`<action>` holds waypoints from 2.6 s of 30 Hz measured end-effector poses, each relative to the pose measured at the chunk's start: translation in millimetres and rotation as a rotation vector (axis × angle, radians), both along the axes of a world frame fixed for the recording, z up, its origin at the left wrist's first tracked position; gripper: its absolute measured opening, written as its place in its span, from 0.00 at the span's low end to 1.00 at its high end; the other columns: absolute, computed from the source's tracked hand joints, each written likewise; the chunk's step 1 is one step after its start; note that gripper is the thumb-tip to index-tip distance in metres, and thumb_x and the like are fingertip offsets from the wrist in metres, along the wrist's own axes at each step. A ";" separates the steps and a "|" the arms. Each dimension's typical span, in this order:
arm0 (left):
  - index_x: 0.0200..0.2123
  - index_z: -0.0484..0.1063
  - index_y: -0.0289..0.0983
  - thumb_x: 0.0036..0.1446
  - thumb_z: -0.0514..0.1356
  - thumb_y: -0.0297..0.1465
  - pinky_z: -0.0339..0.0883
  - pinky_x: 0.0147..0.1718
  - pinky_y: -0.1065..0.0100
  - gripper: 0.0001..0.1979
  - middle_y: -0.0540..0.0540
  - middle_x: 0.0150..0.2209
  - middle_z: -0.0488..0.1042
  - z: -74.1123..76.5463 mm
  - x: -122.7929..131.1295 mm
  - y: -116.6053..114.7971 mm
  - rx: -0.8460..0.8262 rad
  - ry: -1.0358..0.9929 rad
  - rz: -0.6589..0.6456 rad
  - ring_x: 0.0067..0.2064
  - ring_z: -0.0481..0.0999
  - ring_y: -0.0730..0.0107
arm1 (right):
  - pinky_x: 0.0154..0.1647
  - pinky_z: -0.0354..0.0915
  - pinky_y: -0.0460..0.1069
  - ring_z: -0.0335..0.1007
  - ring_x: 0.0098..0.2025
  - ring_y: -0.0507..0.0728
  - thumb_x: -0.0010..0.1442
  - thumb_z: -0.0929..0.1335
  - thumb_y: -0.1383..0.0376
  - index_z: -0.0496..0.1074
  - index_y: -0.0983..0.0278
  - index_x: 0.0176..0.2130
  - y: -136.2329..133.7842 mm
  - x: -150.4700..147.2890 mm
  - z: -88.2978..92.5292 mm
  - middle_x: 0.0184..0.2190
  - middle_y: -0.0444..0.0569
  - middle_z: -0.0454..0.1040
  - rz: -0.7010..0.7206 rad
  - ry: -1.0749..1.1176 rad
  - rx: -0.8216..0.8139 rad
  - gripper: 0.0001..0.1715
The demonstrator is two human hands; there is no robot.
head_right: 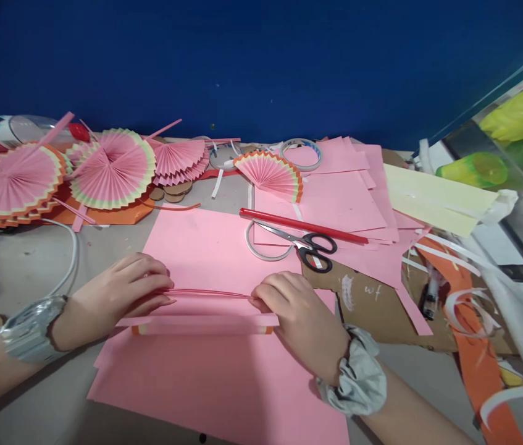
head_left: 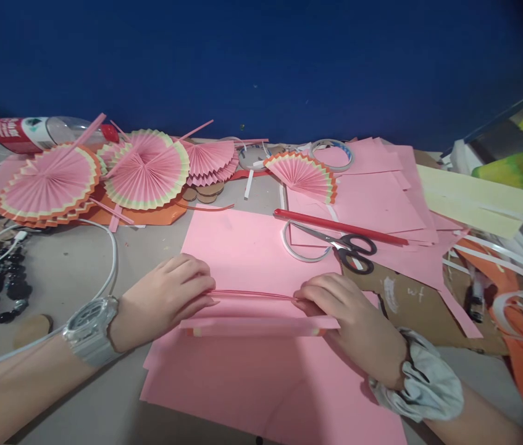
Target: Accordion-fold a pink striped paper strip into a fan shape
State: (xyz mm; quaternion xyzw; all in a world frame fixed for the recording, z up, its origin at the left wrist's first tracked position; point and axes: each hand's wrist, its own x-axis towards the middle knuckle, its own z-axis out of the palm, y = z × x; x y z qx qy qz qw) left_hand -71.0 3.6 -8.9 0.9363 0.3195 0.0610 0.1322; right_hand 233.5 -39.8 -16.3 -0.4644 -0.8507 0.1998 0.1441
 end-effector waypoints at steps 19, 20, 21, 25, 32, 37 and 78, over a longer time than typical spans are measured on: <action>0.35 0.69 0.35 0.63 0.46 0.26 0.61 0.38 0.66 0.12 0.45 0.32 0.70 6.3 4.0 7.3 -0.058 0.103 -0.152 0.36 0.66 0.67 | 0.38 0.59 0.53 0.62 0.38 0.56 0.55 0.57 0.79 0.63 0.62 0.36 -0.9 3.5 -5.8 0.34 0.50 0.68 0.078 0.009 0.116 0.15; 0.35 0.69 0.35 0.63 0.46 0.28 0.61 0.38 0.66 0.12 0.45 0.32 0.70 6.3 4.1 7.4 -0.069 0.099 -0.151 0.36 0.66 0.67 | 0.38 0.59 0.53 0.62 0.38 0.56 0.56 0.57 0.78 0.63 0.62 0.35 -0.5 3.1 -4.9 0.34 0.50 0.68 0.074 0.019 0.116 0.14; 0.34 0.69 0.35 0.64 0.47 0.29 0.61 0.37 0.66 0.12 0.45 0.32 0.70 6.5 4.2 7.1 -0.083 0.090 -0.143 0.36 0.66 0.67 | 0.38 0.59 0.53 0.62 0.37 0.57 0.57 0.58 0.76 0.63 0.62 0.35 0.0 2.8 -3.6 0.33 0.49 0.68 0.063 0.035 0.107 0.12; 0.33 0.68 0.35 0.64 0.45 0.31 0.62 0.37 0.68 0.14 0.46 0.32 0.70 14.4 6.8 2.9 -0.249 -0.007 -0.011 0.35 0.67 0.69 | 0.40 0.60 0.52 0.64 0.38 0.56 0.62 0.60 0.68 0.62 0.61 0.32 1.4 4.9 4.7 0.33 0.47 0.68 -0.070 0.166 -0.082 0.05; 0.38 0.70 0.38 0.64 0.44 0.36 0.65 0.30 0.71 0.16 0.49 0.31 0.73 33.1 18.9 -5.2 -0.545 -0.161 0.307 0.31 0.71 0.70 | 0.32 0.62 0.49 0.67 0.35 0.54 0.63 0.60 0.58 0.62 0.59 0.31 2.4 15.6 11.9 0.30 0.45 0.70 -0.349 0.254 -0.317 0.10; 0.39 0.71 0.41 0.59 0.52 0.40 0.64 0.30 0.72 0.12 0.50 0.34 0.75 30.1 22.5 -9.6 -0.598 -0.156 0.392 0.33 0.72 0.70 | 0.32 0.62 0.50 0.67 0.37 0.55 0.63 0.59 0.57 0.61 0.59 0.31 3.9 15.8 9.3 0.31 0.45 0.70 -0.384 0.265 -0.353 0.12; 0.32 0.65 0.39 0.62 0.49 0.38 0.56 0.30 0.73 0.11 0.53 0.30 0.68 30.6 35.4 -6.9 -0.699 -0.060 0.265 0.31 0.66 0.74 | 0.32 0.59 0.49 0.65 0.30 0.53 0.63 0.60 0.56 0.61 0.59 0.31 0.0 12.6 18.8 0.28 0.42 0.69 -0.394 0.249 -0.294 0.12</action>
